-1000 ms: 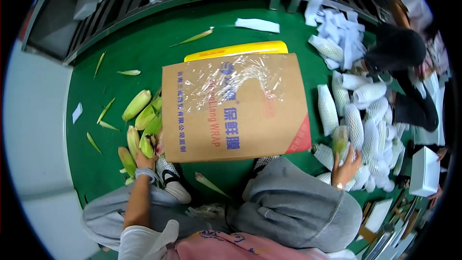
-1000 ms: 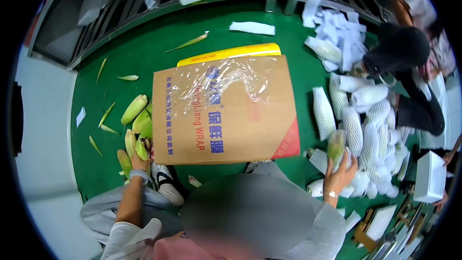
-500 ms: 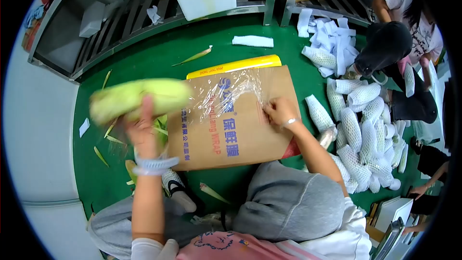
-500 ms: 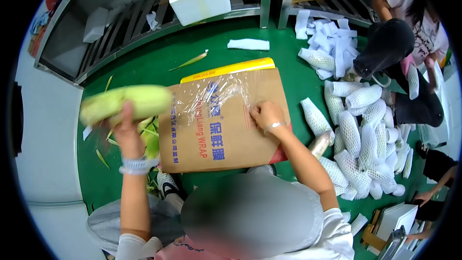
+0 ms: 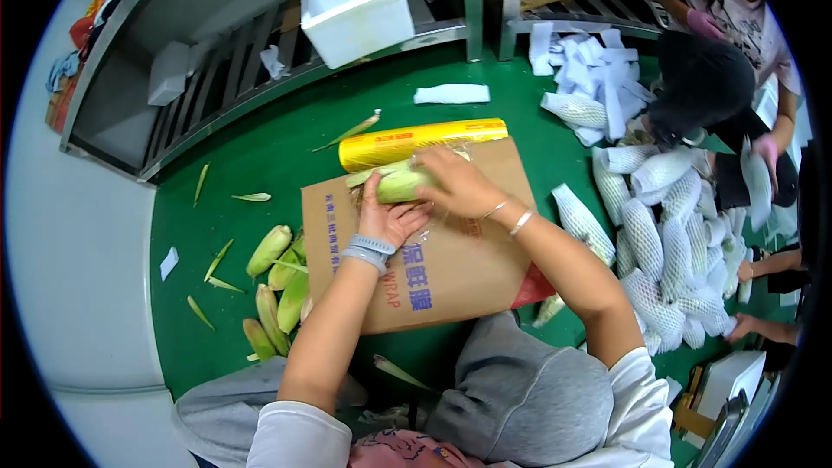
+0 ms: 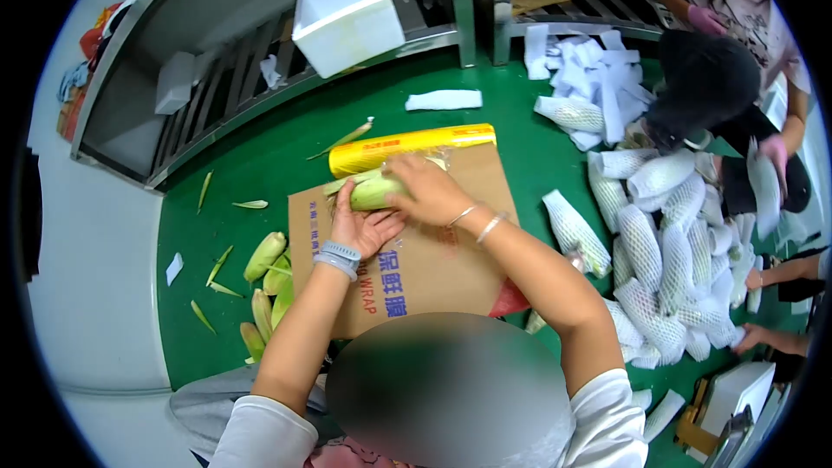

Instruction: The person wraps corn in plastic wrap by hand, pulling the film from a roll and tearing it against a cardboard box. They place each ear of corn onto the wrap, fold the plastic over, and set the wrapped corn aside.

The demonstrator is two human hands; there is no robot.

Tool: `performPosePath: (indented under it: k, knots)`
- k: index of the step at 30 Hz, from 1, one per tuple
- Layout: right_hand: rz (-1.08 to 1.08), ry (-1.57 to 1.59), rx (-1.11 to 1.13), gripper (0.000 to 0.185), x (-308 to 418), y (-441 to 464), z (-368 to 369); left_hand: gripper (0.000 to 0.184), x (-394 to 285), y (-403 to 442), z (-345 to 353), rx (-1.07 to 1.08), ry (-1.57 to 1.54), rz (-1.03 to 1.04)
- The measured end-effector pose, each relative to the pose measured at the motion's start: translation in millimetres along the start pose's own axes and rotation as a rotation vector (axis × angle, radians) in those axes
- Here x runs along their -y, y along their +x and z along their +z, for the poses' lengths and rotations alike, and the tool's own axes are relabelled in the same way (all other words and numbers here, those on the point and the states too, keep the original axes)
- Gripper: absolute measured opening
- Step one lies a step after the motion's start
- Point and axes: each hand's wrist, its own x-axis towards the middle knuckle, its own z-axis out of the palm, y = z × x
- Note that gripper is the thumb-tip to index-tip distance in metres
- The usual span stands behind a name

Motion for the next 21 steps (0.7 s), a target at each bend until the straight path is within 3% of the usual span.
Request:
performPosePath:
  k: [1,3,4,5,6,8,10,12,14,16,18,20,21]
  knots:
    - [-0.166,-0.288,0.041,0.054,2.1,10.7,9.6,0.070,-11.2,-6.6,-5.1,-0.008,-0.001,0.022]
    - [-0.173,-0.402,0.081,0.064,3.9,15.2,12.7,0.067,-26.0,-24.2,-24.6,-0.445,-0.078,0.253]
    - [-0.160,-0.532,0.113,0.075,6.2,15.6,13.6,0.065,-43.0,-22.4,-69.5,-0.503,-0.103,0.474]
    - [-0.117,-0.493,0.129,0.074,3.2,18.0,14.6,0.063,-64.1,-24.9,-116.6,-0.551,-0.126,0.695]
    - [-0.130,-0.486,0.132,0.074,1.4,21.3,14.0,0.049,-79.4,-72.5,-104.6,-0.504,-0.216,0.635]
    - [-0.122,-0.547,0.162,0.073,1.5,21.1,16.5,0.041,-106.2,-98.5,-128.2,-0.922,-0.473,1.056]
    - [-0.099,-0.542,0.196,0.068,-2.0,26.2,17.1,0.043,-72.4,-112.9,-121.0,-0.900,0.474,0.923]
    - [-0.025,-0.590,0.292,0.063,-6.9,31.6,18.8,0.044,-9.9,-91.1,-70.7,-0.617,1.439,1.025]
    - [0.003,-0.609,0.322,0.058,-4.4,36.9,12.7,0.037,12.1,-75.3,-49.6,-0.596,2.232,1.238]
    - [0.229,-0.570,0.402,0.057,-5.2,40.8,3.3,0.029,9.4,-59.6,-52.1,-0.529,2.300,1.212]
    - [0.241,-0.582,0.388,0.057,-6.7,31.1,-5.7,0.021,3.7,-57.2,-64.0,-0.453,2.383,1.174]
    - [0.240,-0.601,0.444,0.058,-0.1,21.9,-13.1,0.012,-11.4,-75.9,-80.9,-0.318,2.660,0.711]
    - [0.291,-0.641,0.520,0.058,15.4,17.7,-16.8,0.012,-15.3,-95.7,-83.9,-0.284,2.707,0.747]
